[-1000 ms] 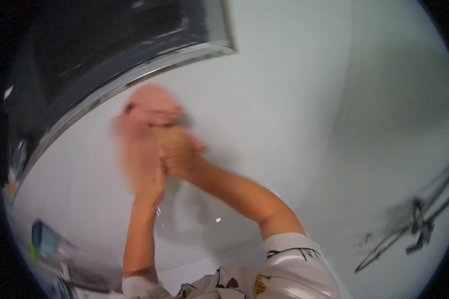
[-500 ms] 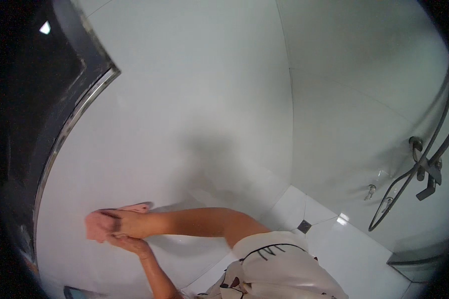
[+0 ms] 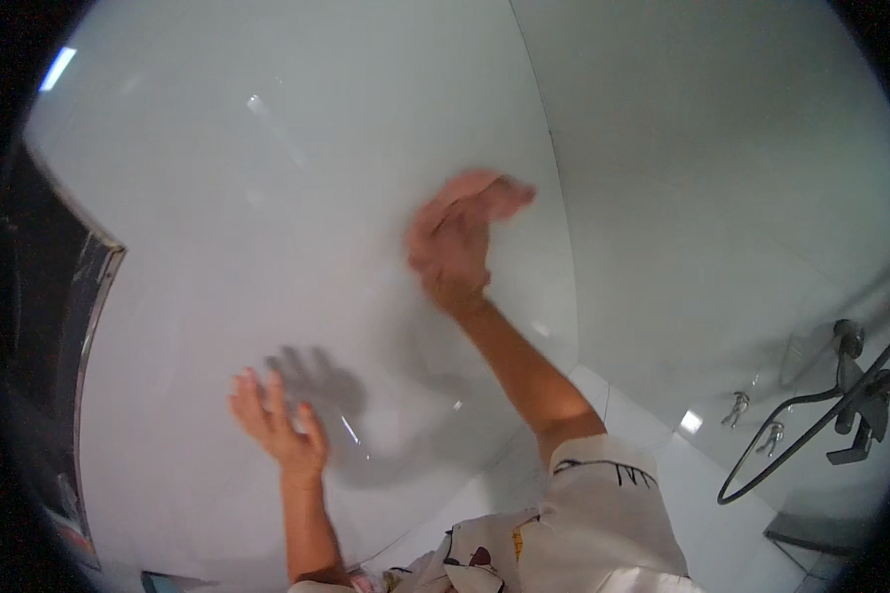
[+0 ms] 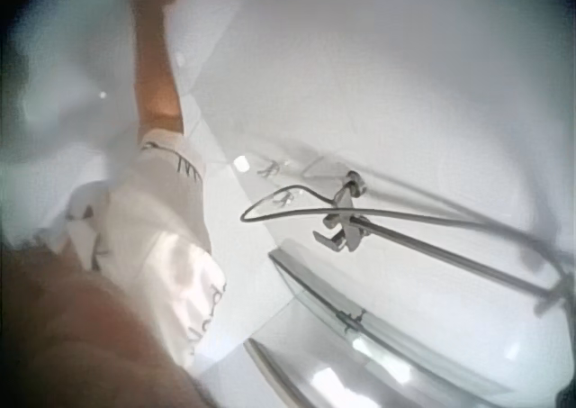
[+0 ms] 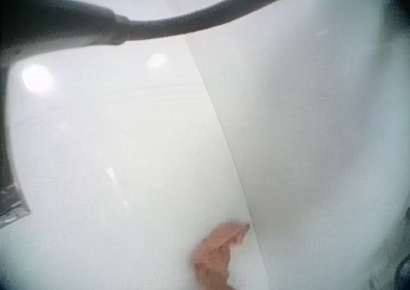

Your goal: The person cleans the bathroom by wiping down the walls, window frame, tiles, toilet, and cleaning tools with a cloth.

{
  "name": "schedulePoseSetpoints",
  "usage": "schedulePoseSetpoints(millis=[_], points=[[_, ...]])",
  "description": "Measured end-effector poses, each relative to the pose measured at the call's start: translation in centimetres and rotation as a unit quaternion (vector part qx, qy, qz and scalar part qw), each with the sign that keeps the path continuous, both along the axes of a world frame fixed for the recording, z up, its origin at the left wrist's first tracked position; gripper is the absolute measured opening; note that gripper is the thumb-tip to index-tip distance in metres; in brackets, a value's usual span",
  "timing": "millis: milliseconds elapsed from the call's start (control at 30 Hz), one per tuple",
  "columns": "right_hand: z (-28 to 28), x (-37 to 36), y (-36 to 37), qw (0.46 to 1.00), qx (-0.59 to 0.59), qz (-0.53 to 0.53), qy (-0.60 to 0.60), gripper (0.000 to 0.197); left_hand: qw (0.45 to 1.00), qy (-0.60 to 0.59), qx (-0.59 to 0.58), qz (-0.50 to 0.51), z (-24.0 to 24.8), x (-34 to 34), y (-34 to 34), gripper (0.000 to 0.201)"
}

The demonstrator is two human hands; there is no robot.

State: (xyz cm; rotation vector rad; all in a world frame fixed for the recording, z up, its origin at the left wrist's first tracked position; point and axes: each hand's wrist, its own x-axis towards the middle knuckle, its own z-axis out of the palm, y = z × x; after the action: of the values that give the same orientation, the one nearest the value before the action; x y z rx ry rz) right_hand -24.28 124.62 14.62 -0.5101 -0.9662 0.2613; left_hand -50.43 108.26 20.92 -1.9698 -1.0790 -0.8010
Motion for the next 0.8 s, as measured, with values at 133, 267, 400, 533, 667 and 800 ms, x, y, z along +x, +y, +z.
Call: schedulePoseSetpoints(millis=[133, 267, 400, 533, 667, 800], points=[[-2.7, 6.2, 4.2, 0.921, -0.342, -0.146, -0.119, 0.026, 0.986, 0.092, 0.108, 0.085, 4.2, -3.3, 1.7, 0.047], [-6.7, 10.5, 7.4, 0.928, -0.214, -0.302, -0.042, 0.026, 0.981, 0.114, 0.095, 0.122, 4.9, -3.7, 3.6, 0.050], [-13.2, 10.1, 7.0, 0.892, -0.375, -0.246, -0.058, 0.022, 0.957, 0.159, 0.156, 0.186, 4.8, -4.0, 4.3, 0.056], [-21.4, 8.3, 7.3, 0.853, -0.228, 0.007, 0.470, 0.029, 0.948, 0.179, 0.175, 0.194, 4.6, -4.2, 3.7, 0.058], [-31.6, 8.6, 6.5, 0.831, -0.237, 0.014, 0.502, 0.042, 0.944, 0.189, 0.189, 0.196, 4.1, -3.6, 3.5, 0.059], [-30.9, 5.7, 4.9, 0.806, -0.366, -0.028, 0.465, 0.047, 0.950, 0.175, 0.175, 0.191, 4.1, -3.8, 3.4, 0.058]])
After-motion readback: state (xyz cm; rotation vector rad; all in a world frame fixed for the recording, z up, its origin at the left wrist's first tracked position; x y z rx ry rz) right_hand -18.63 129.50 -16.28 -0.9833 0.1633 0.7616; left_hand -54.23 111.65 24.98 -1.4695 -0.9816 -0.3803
